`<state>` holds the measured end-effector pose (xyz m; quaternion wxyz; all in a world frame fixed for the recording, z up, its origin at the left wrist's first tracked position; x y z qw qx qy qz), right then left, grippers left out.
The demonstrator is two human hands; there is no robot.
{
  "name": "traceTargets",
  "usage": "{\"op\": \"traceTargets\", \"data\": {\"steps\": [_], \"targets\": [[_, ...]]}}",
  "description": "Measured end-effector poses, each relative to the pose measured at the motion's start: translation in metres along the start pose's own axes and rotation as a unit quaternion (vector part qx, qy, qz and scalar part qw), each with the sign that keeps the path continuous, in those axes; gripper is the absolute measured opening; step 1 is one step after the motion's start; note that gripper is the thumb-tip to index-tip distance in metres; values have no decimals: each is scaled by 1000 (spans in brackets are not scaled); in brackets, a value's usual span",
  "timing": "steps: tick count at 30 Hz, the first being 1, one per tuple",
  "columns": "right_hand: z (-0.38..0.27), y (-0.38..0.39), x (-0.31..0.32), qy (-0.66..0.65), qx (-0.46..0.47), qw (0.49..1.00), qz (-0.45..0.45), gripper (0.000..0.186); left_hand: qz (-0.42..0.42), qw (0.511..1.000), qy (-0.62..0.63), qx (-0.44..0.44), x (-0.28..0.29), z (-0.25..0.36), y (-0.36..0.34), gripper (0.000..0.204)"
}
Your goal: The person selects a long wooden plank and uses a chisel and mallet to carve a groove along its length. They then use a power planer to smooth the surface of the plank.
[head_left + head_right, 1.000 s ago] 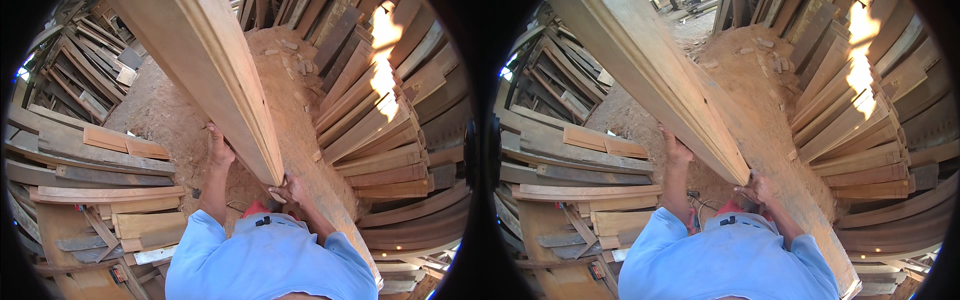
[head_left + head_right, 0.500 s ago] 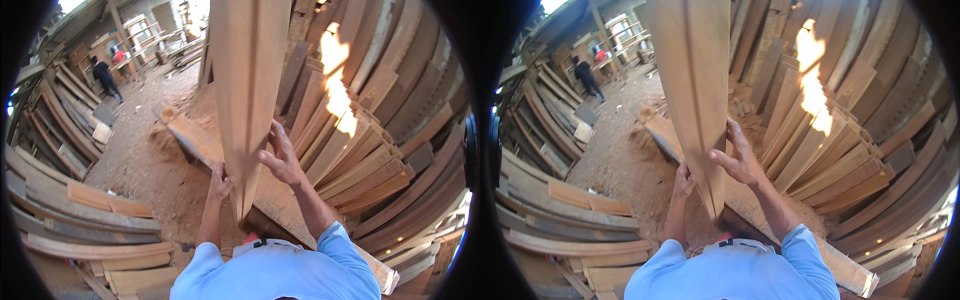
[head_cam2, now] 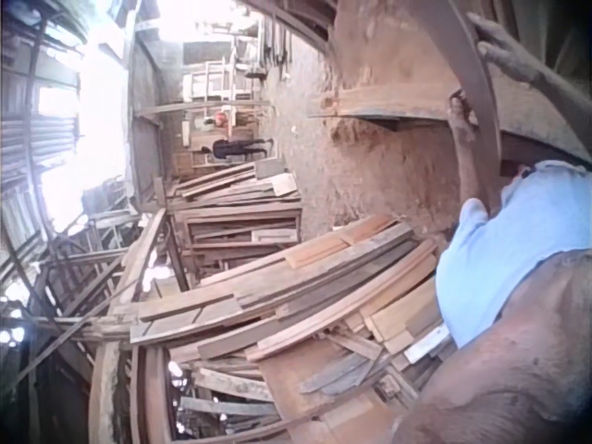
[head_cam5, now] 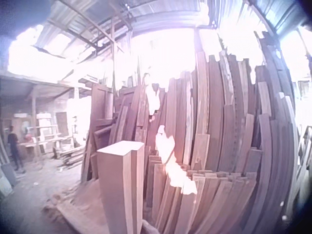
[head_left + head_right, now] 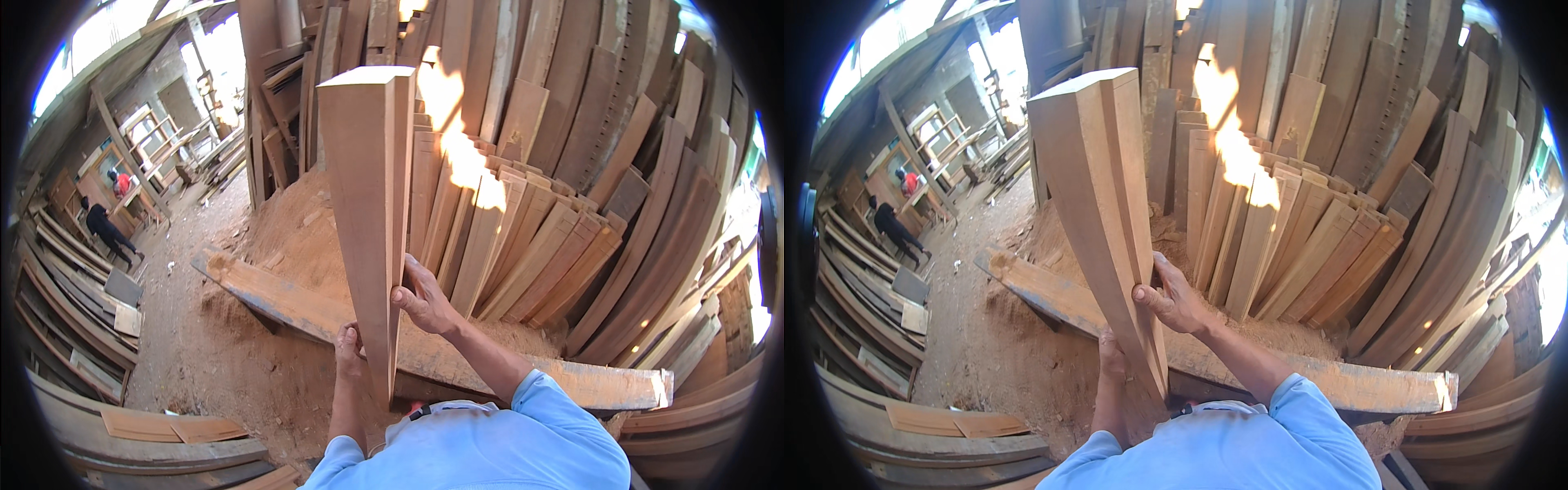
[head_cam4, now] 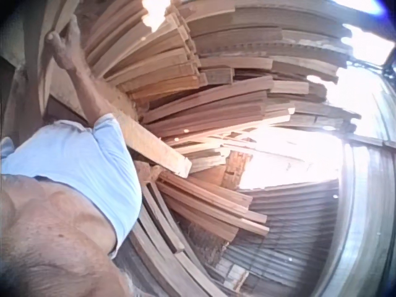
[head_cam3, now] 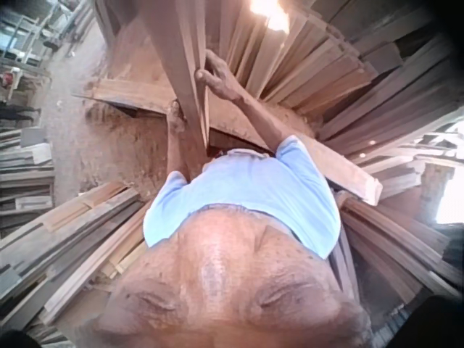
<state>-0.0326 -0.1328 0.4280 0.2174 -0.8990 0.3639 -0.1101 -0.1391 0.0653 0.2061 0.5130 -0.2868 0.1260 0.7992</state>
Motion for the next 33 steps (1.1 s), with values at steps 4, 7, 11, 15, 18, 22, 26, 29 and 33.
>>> {"op": "traceTargets", "data": {"steps": [4, 7, 11, 15, 18, 22, 26, 29, 33], "targets": [[-6, 7, 1, 5, 7, 1000, 15, 106, -8, 995, -45, 91, 58, -59, -9, 54], [-7, 16, 7, -6, -18, 1000, 14, 106, -36, 979, -76, 184, 69, -87, 3, 54], [-28, 33, 21, 6, -42, 999, -19, 107, -66, 940, -91, 321, 81, -104, 30, 55], [-45, 35, 49, -36, 41, 998, -43, 124, -94, 896, -105, 422, 84, -121, 48, 56], [-45, 41, 76, -121, 119, 985, -13, 120, -113, 862, -112, 481, 81, -136, 62, 56], [-33, 76, 101, -142, 106, 980, 91, 116, -143, 820, -124, 540, 70, -153, 71, 57], [-58, 109, 124, -35, 115, 974, 192, 114, -168, 780, -169, 578, 63, -151, 61, 58], [-80, 137, 126, 39, 96, 955, 279, 120, -191, 750, -207, 599, 58, -147, 50, 59], [-91, 173, 139, 114, 89, 921, 361, 118, -239, 698, -250, 627, 25, -169, 35, 60]]}}
Point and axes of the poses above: each hand's wrist, its own y-axis away from the middle knuckle, its own x-axis out of the back of the hand, z = x × y, the point moved 1 cm from there along -y, towards the middle knuckle, and after that the axes turned 4 degrees about y, right-handed, at the moved point
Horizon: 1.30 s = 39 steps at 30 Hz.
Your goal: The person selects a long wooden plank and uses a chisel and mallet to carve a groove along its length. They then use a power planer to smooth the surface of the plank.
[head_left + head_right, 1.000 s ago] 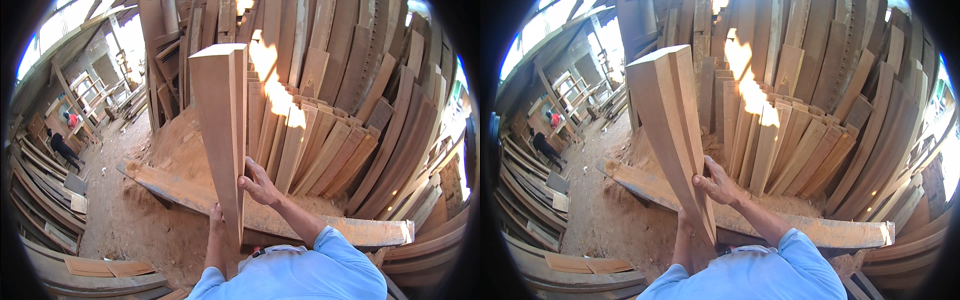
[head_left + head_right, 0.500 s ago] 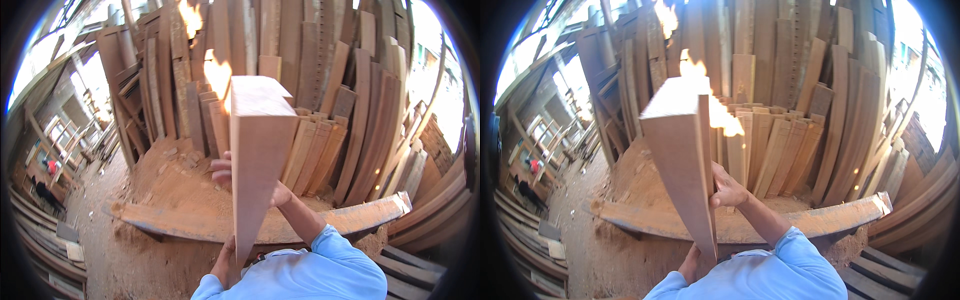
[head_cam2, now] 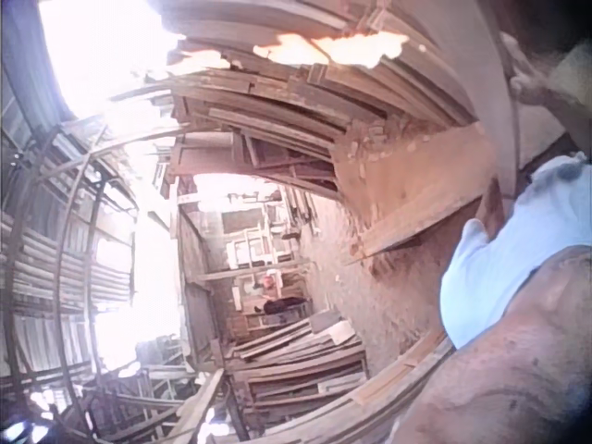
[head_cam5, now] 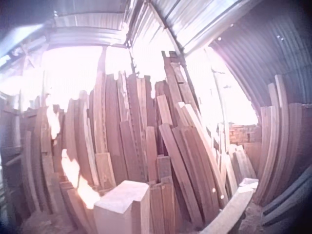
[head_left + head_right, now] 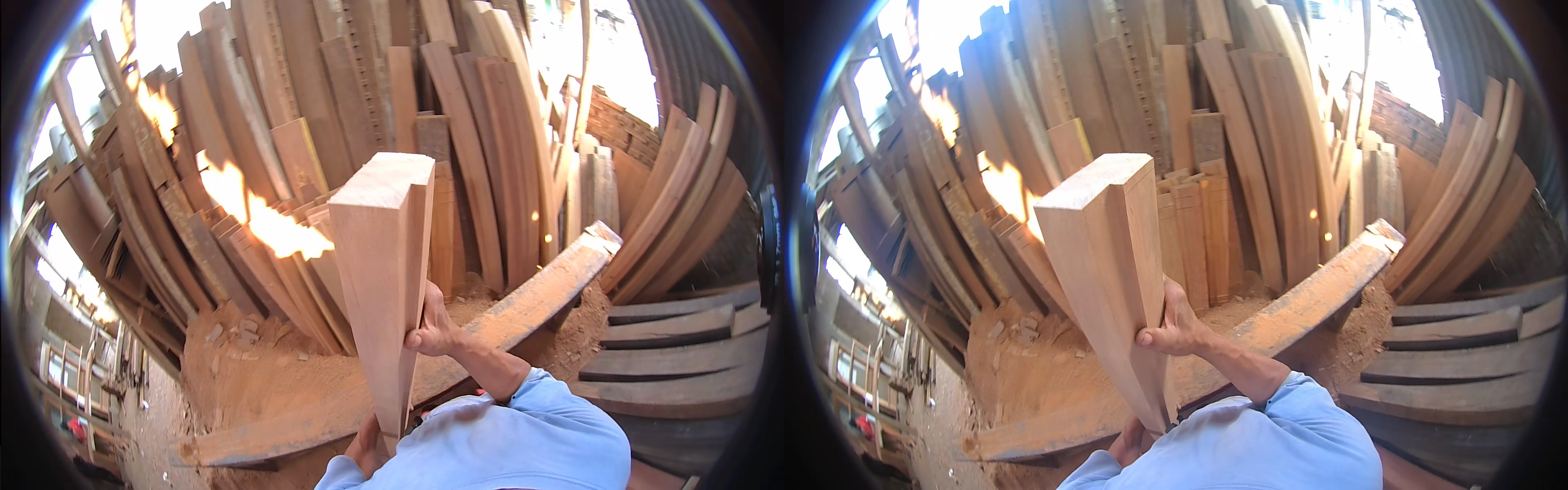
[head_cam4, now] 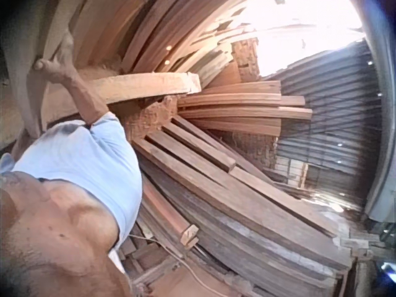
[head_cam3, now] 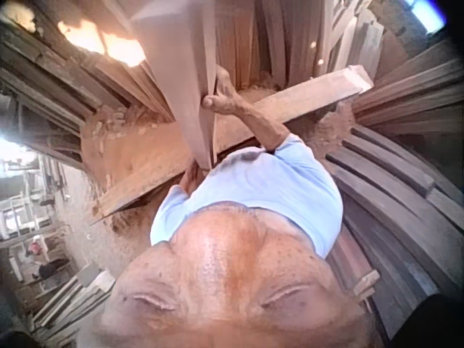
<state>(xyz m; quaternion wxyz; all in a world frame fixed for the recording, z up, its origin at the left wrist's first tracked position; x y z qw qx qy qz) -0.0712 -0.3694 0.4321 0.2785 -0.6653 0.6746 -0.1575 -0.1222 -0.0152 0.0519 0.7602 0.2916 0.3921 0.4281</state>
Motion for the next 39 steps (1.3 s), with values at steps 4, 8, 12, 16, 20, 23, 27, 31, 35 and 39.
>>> {"op": "traceTargets", "data": {"steps": [4, 8, 12, 16, 20, 23, 27, 31, 35, 39], "targets": [[2, 3, 43, 32, -28, 995, 91, 116, -39, 997, -59, 44, -27, 22, -33, 60], [38, 18, 110, 44, -67, 986, 148, 106, -96, 986, -98, 93, -66, 28, -70, 61], [100, 41, 175, 30, -113, 970, 215, 91, -154, 971, -119, 136, -100, 21, -100, 62], [163, 91, 214, -103, -168, 945, 263, 78, -170, 965, -110, 166, -105, 9, -104, 63], [214, 158, 235, -193, -270, 881, 337, 84, -175, 965, -63, 187, -99, -17, -99, 64], [231, 212, 242, -260, -221, 866, 367, 83, -146, 966, -62, 203, -90, -36, -89, 65], [234, 281, 247, -306, -251, 838, 376, 88, -58, 935, -270, 221, -77, -48, -72, 74], [231, 322, 244, -322, -247, 821, 403, 84, -59, 917, -342, 196, -55, -70, -75, 77], [238, 369, 257, -366, -259, 765, 463, 80, -108, 913, -366, 146, -28, -80, -82, 78], [222, 377, 243, -341, -249, 778, 466, 81, -88, 868, -439, 215, -26, -64, -106, 80]]}}
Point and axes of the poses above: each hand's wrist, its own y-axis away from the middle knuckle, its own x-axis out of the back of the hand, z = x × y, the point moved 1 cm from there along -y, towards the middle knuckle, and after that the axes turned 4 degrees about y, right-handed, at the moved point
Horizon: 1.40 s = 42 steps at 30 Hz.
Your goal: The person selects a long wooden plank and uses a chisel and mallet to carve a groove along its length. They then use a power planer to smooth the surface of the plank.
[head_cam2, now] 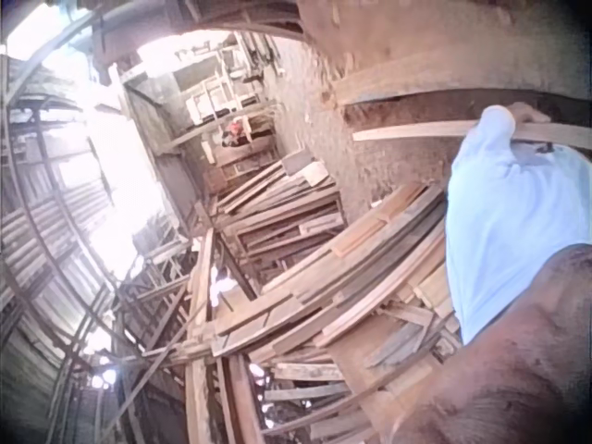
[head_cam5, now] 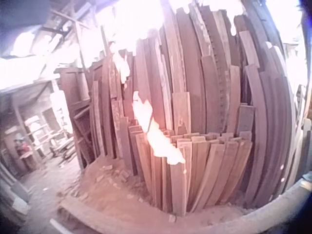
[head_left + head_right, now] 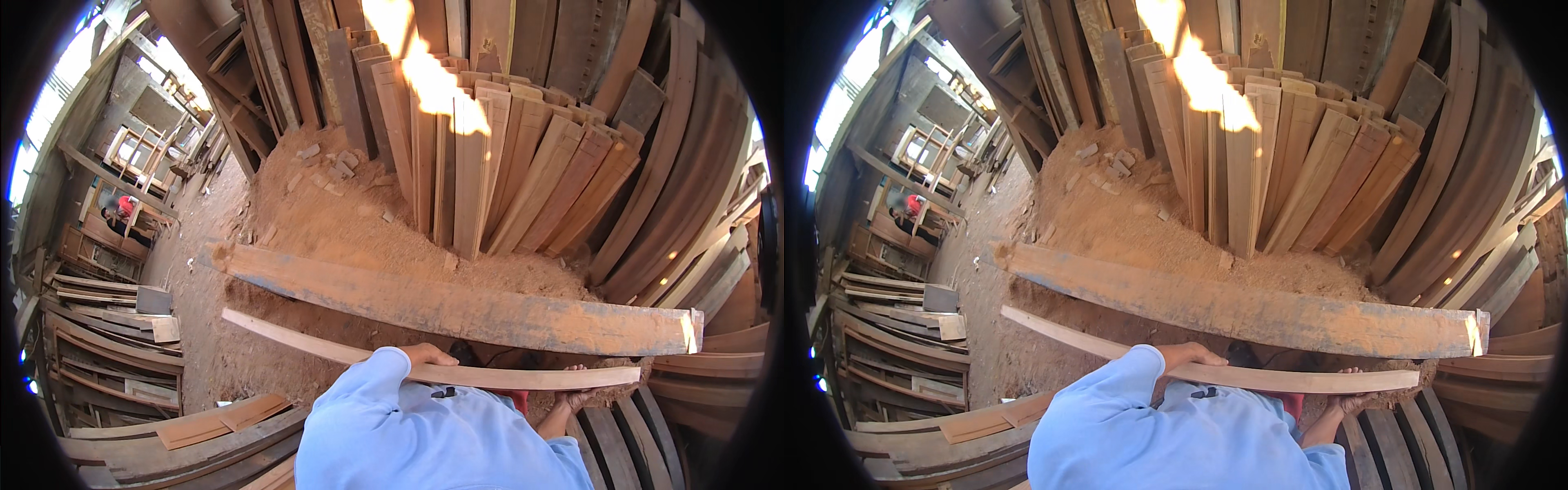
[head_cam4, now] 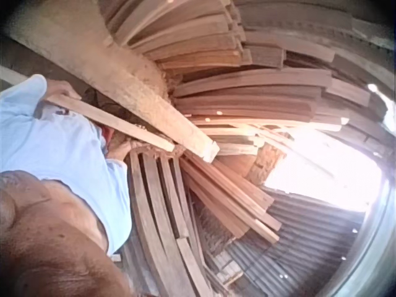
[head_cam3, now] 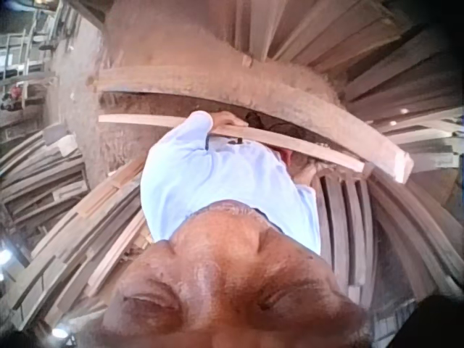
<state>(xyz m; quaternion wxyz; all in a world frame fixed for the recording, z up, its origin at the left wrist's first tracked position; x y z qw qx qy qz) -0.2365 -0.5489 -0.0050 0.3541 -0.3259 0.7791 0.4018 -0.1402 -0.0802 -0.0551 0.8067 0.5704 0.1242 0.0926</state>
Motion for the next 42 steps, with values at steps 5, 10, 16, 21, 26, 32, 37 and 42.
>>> {"op": "traceTargets", "data": {"steps": [5, 10, 16, 21, 26, 32, 37, 42], "targets": [[23, 5, 14, -3, 34, 996, 83, 81, 47, 991, -116, 56, 38, 14, 11, 81], [20, 11, -25, -40, 99, 992, 65, 79, 45, 993, -89, 63, 66, 76, 70, 88], [10, 0, -42, -44, 92, 989, 104, 86, -1, 989, -117, 88, 91, 86, 58, 103], [22, 13, -102, -8, 135, 982, 134, 89, 51, 995, -84, 32, 110, 25, 18, 110], [17, -4, -39, 40, 140, 965, 219, 86, 114, 938, -308, -115, 116, 101, 110, 99], [28, -33, -27, 183, 97, 912, 354, 81, 243, 920, -302, -61, 111, 111, 124, 97], [30, -38, -4, 190, 47, 909, 369, 81, 197, 925, -317, -72, 116, 80, 69, 91], [11, -26, 4, 168, -60, 938, 296, 86, 199, 925, -288, -145, 105, 61, 23, 85]]}}
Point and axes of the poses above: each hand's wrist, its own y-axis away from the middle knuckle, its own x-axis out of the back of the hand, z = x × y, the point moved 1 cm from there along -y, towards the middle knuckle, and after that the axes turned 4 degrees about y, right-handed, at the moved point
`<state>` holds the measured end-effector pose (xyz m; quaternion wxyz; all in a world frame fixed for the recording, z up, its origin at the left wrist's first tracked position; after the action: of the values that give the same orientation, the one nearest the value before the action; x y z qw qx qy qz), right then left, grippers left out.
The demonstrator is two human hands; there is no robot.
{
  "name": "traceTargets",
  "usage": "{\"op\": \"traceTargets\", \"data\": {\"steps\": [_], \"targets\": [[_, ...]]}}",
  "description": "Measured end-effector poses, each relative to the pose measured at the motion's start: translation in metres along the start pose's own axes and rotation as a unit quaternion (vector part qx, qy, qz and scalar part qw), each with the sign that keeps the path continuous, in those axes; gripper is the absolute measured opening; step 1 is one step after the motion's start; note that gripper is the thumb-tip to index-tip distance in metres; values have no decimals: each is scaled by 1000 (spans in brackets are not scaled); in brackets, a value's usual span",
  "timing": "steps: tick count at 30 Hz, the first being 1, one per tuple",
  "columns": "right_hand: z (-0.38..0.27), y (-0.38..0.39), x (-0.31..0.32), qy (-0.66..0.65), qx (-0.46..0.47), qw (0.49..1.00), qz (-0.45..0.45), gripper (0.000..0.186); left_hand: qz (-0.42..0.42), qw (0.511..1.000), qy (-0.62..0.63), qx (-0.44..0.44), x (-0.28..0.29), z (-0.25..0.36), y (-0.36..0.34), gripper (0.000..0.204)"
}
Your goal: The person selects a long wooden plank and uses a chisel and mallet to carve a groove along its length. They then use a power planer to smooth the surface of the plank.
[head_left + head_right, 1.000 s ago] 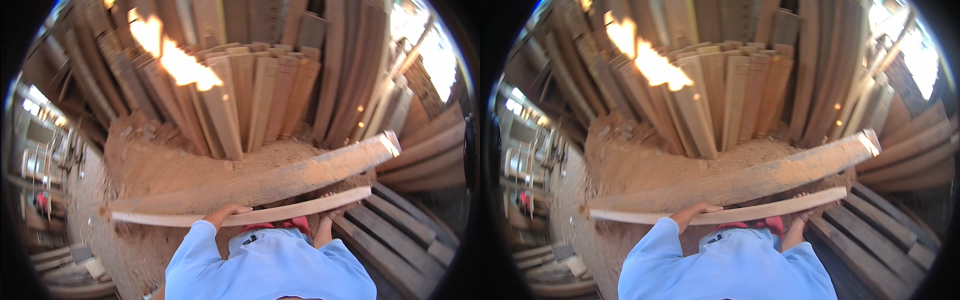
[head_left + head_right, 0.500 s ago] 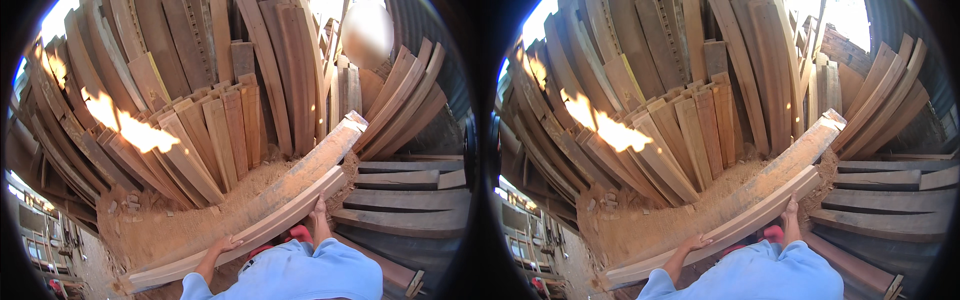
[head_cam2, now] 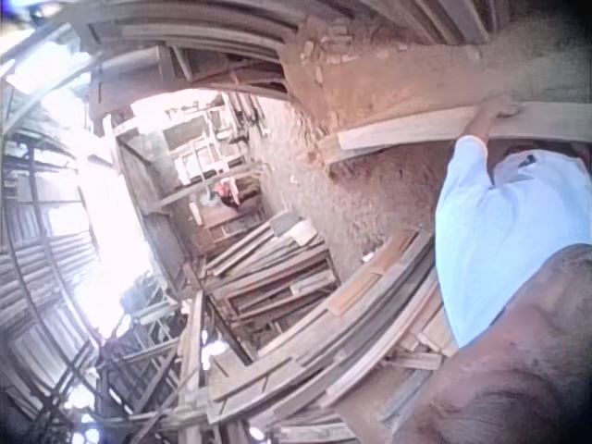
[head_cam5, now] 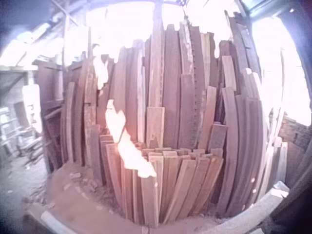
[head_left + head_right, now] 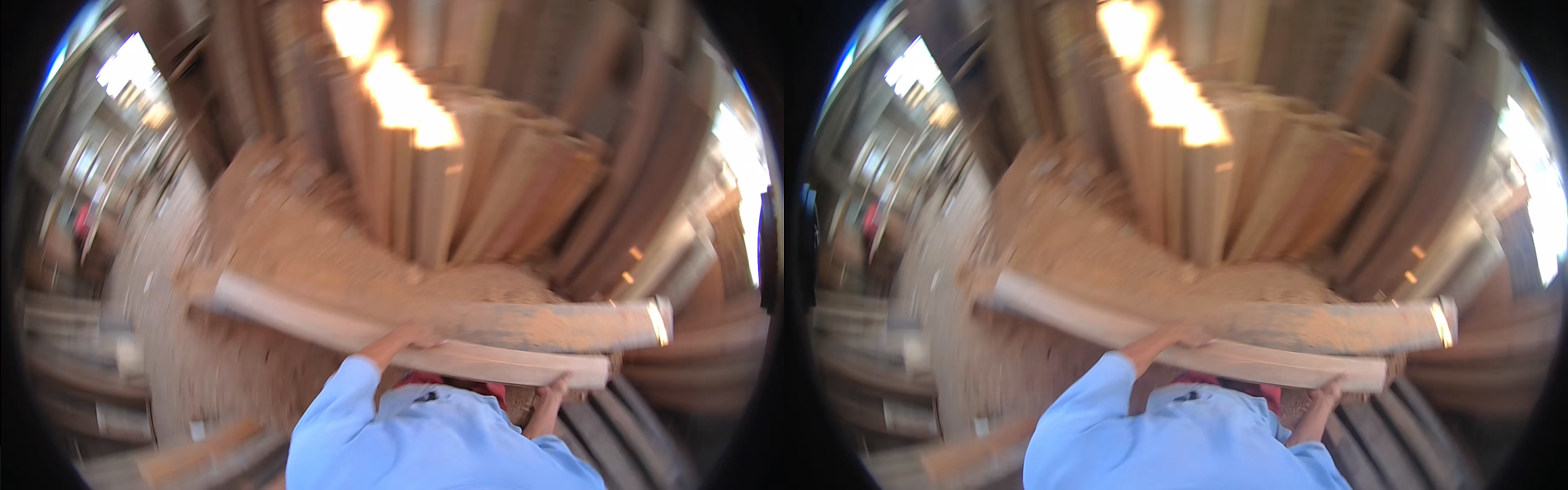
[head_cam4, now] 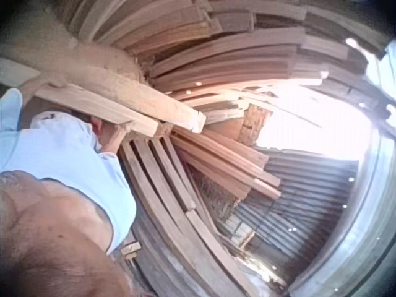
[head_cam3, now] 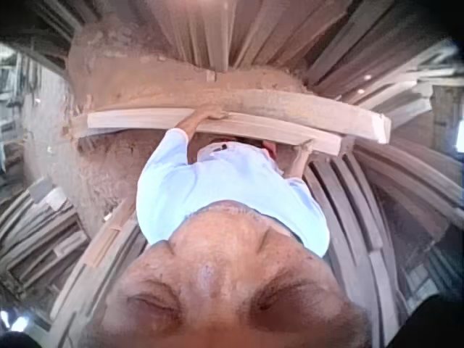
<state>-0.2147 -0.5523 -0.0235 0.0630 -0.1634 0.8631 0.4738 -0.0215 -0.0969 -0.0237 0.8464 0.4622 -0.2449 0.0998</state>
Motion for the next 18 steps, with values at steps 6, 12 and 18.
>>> {"op": "traceTargets", "data": {"steps": [6, 12, 18], "targets": [[-38, 3, -13, 145, -16, 989, 35, 86, 27, 993, 82, 84, 35, 43, 46, 99], [-7, 20, -73, 203, -35, 978, -41, 88, 54, 983, 108, 139, 50, 4, 78, 95], [74, -49, -84, 261, -26, 958, -119, 74, 133, 960, 121, 216, 81, -55, 147, 88]]}}
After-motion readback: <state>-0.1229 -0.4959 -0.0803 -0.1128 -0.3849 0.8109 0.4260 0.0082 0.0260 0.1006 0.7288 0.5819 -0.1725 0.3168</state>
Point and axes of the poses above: each hand's wrist, its own y-axis away from the middle knuckle, its own x-axis out of the back of the hand, z = x × y, the point moved 1 cm from there along -y, towards the middle knuckle, and after that the axes turned 4 degrees about y, right-handed, at the moved point
